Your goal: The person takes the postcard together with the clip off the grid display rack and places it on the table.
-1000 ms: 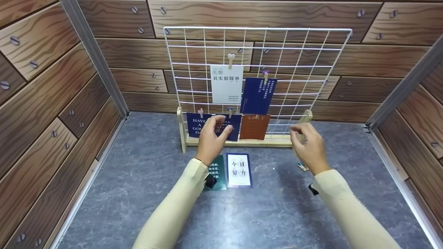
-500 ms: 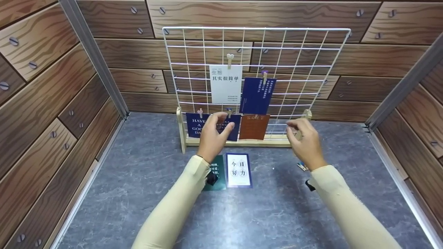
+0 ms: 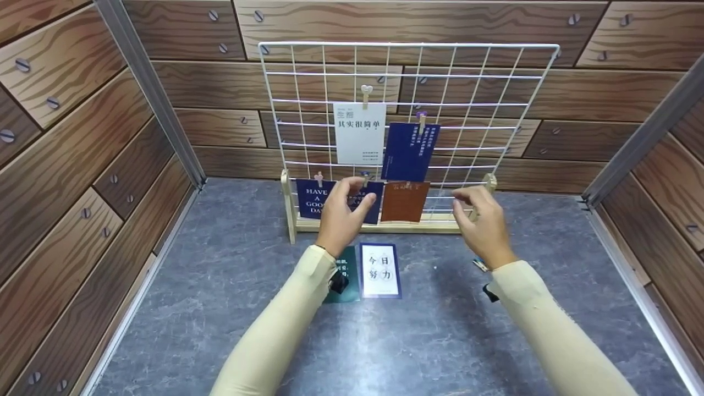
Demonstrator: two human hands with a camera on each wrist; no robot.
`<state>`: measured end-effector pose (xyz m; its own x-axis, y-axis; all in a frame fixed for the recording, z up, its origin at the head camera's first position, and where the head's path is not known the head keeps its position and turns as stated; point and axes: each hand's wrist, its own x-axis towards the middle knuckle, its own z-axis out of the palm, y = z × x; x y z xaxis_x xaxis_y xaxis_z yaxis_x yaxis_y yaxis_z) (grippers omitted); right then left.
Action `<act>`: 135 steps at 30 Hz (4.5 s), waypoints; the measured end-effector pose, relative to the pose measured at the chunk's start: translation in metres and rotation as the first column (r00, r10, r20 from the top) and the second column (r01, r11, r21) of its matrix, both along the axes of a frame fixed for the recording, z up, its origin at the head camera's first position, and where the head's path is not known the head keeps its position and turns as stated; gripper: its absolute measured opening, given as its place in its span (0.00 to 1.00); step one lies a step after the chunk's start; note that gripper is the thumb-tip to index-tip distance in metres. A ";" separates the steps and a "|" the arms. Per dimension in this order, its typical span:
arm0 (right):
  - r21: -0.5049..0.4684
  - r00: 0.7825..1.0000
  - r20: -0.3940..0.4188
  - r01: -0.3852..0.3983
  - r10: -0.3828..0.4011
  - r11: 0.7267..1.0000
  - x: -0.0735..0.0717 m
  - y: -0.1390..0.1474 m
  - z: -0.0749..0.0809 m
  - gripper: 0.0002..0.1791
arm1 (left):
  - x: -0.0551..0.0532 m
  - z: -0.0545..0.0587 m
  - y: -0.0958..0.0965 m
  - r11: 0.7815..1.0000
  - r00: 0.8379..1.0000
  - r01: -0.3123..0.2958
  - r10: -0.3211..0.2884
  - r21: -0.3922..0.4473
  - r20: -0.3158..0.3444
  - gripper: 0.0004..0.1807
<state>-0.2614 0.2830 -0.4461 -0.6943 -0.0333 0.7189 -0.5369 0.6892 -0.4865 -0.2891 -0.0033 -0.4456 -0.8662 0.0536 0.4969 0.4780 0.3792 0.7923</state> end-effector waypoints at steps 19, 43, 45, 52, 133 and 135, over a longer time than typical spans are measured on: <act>0.015 0.999 -0.042 -0.019 0.020 1.000 -0.006 -0.007 0.006 0.09 | -0.003 0.004 0.006 0.999 1.000 0.026 -0.026 0.019 -0.007 0.20; 0.107 0.999 -0.030 0.024 -0.021 0.994 -0.044 -0.030 0.072 0.13 | -0.026 0.025 0.025 0.998 0.997 0.031 -0.035 0.053 0.073 0.20; 0.122 0.999 -0.039 0.028 -0.023 0.992 -0.049 -0.031 0.080 0.13 | -0.029 0.027 0.027 0.999 0.996 0.017 -0.021 0.050 0.086 0.20; 0.189 0.999 -0.039 0.031 -0.024 0.981 -0.061 -0.036 0.104 0.14 | -0.035 0.035 0.033 0.999 0.994 -0.024 0.021 0.030 0.105 0.20; -0.424 0.999 0.020 -0.025 0.037 0.905 -0.091 -0.079 0.100 0.06 | -0.060 0.049 0.048 0.979 0.972 -0.201 0.205 -0.047 0.116 0.05; -0.442 0.999 0.001 -0.043 0.048 0.896 -0.092 -0.078 0.098 0.06 | -0.059 0.049 0.047 0.979 0.973 -0.196 0.201 -0.048 0.116 0.05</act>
